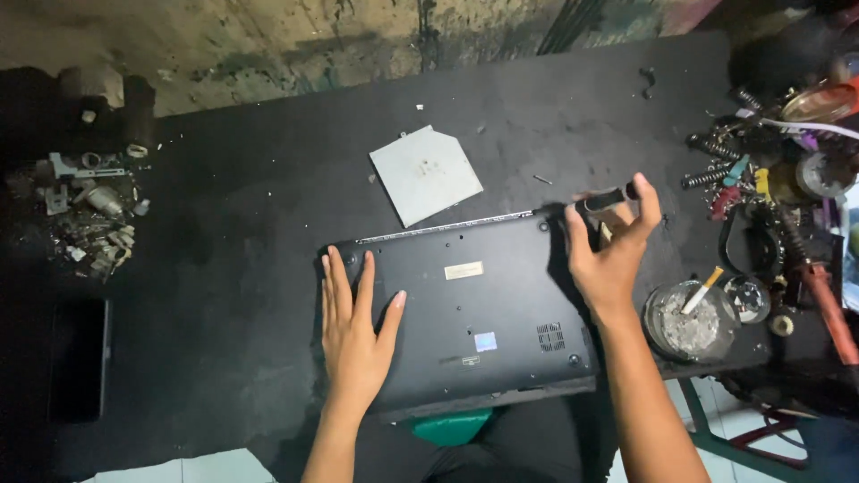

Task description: A person disassembles a laptop on a workbench, removing screws with a screwdriver, prying off the back cover, and extracting the battery.

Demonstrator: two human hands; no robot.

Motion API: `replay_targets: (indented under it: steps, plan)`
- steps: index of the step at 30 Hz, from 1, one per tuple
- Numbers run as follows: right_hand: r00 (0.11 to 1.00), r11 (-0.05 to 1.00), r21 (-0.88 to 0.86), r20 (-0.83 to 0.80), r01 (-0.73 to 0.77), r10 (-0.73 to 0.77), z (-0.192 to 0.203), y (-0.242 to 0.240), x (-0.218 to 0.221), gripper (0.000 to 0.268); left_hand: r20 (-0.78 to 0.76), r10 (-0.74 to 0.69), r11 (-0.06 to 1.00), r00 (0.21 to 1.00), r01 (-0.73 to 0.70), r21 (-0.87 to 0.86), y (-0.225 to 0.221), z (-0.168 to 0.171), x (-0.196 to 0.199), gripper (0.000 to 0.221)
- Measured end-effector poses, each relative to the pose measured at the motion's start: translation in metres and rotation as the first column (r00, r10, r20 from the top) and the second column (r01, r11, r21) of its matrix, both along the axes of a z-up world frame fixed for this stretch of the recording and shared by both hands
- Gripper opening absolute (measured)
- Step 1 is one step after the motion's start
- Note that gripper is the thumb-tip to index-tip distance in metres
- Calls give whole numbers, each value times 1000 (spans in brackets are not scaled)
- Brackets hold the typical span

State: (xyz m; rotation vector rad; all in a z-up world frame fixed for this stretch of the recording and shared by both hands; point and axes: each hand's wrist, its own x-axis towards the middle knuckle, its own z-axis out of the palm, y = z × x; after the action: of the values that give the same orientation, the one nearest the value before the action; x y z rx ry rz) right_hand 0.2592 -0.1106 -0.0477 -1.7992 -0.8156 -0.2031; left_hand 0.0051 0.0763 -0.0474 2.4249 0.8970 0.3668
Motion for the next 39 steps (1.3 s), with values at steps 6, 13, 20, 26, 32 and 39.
replay_targets:
  steps: [6,13,20,26,32,39]
  plan:
    - [997,1000,9,74,24,-25,-10,-2,7,80,11,2,1000,1000,-2,29,0,-2,0,67]
    - [993,993,-44,58,107,-105,-17,-5,8,81,13,-18,1000,1000,18,9,1,-2,0,69]
    - [991,994,-15,87,106,-104,-16,-4,9,85,30,-8,999,1000,7,33,0,-1,0,67]
    - [996,998,36,64,-59,57,2,3,2,67,11,-8,1000,1000,8,-1,1,0,1,68]
    - [999,1000,14,-42,1,-1,7,5,-3,71,11,7,1000,1000,-7,1,1,-1,2,67]
    - [992,997,53,118,-57,50,20,8,-13,82,70,-4,998,998,8,-61,0,9,3,66]
